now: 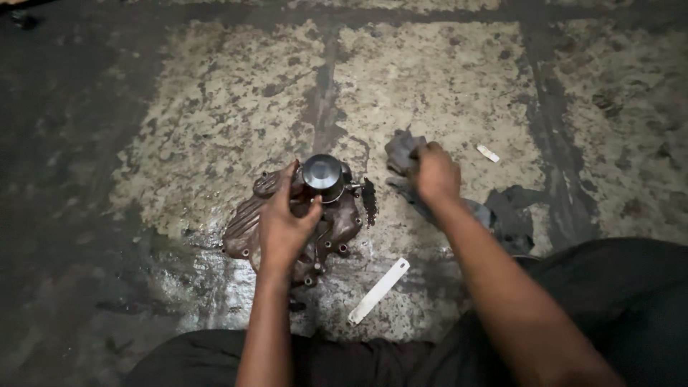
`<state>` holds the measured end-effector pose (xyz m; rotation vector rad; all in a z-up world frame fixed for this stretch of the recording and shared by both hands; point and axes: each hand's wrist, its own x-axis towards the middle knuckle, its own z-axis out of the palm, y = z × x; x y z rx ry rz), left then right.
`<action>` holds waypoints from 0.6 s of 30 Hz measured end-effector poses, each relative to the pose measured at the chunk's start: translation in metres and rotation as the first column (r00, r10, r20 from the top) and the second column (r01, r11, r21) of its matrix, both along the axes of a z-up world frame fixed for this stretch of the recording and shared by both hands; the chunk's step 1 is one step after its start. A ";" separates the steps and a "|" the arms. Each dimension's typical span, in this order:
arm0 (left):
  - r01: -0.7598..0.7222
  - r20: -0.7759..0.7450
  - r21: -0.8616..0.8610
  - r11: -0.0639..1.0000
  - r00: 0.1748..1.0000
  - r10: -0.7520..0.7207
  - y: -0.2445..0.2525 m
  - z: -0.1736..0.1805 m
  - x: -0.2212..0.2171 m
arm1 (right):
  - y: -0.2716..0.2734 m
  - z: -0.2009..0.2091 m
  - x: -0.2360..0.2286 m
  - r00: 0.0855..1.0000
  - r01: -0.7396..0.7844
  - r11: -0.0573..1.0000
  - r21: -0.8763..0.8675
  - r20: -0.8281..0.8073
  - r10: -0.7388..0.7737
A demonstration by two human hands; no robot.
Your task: The person sits on the floor and scrubs a dirty mechanical part, likely an engine manifold, using a small green brush. They scrub various surfaces and crevices of the part, then wipe it with a dark rag to remove loosened grime.
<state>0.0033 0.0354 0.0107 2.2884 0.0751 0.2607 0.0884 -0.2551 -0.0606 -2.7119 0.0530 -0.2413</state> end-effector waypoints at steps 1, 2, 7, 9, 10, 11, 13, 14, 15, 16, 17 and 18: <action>0.008 0.018 0.004 1.000 1.000 -0.008 -0.001 -0.003 -0.001 | -0.005 0.003 0.000 1.000 0.011 1.000 0.026 -0.021 -0.011; 0.015 0.037 0.009 1.000 0.999 -0.015 0.000 -0.005 0.000 | -0.011 0.006 -0.001 0.990 0.055 0.998 -0.031 -0.129 -0.059; 0.025 0.109 0.026 0.999 0.994 -0.028 0.007 -0.011 0.003 | -0.020 0.010 -0.020 0.923 0.112 0.987 -0.116 -0.357 -0.147; 0.056 0.182 0.006 0.998 0.982 -0.056 0.007 -0.010 0.002 | -0.009 0.001 -0.035 0.951 0.034 0.986 -0.164 -0.297 -0.082; 0.029 0.101 0.007 1.000 0.994 -0.029 0.007 -0.008 0.003 | -0.006 -0.002 -0.037 0.964 0.000 0.981 -0.196 -0.262 -0.052; 0.007 0.019 0.006 1.000 1.000 -0.007 0.005 -0.007 0.004 | -0.007 -0.005 -0.038 0.968 0.005 0.984 -0.177 -0.246 -0.050; 0.005 -0.023 -0.005 1.000 1.000 -0.005 0.003 -0.005 0.004 | -0.010 -0.008 -0.036 0.976 0.014 0.991 -0.136 -0.215 -0.043; 0.024 0.018 -0.016 1.000 1.000 -0.023 0.003 -0.003 0.003 | -0.014 -0.008 -0.033 0.972 0.026 0.993 -0.119 -0.228 -0.053; 0.038 0.056 -0.027 0.999 0.998 -0.037 0.005 -0.003 0.001 | -0.017 -0.009 -0.029 0.968 0.034 0.994 -0.100 -0.245 -0.058; 0.038 0.069 -0.012 0.999 0.997 -0.037 0.006 -0.002 0.000 | -0.021 -0.009 -0.025 0.963 0.042 0.996 -0.082 -0.262 -0.062; 0.036 0.085 0.002 0.999 0.996 -0.036 0.007 -0.001 0.001 | -0.026 -0.009 -0.019 0.964 0.076 0.996 0.045 -0.258 -0.062; 0.034 0.100 0.016 0.999 0.994 -0.035 0.008 0.000 0.001 | -0.031 -0.008 -0.014 0.965 0.107 0.979 0.171 -0.255 -0.061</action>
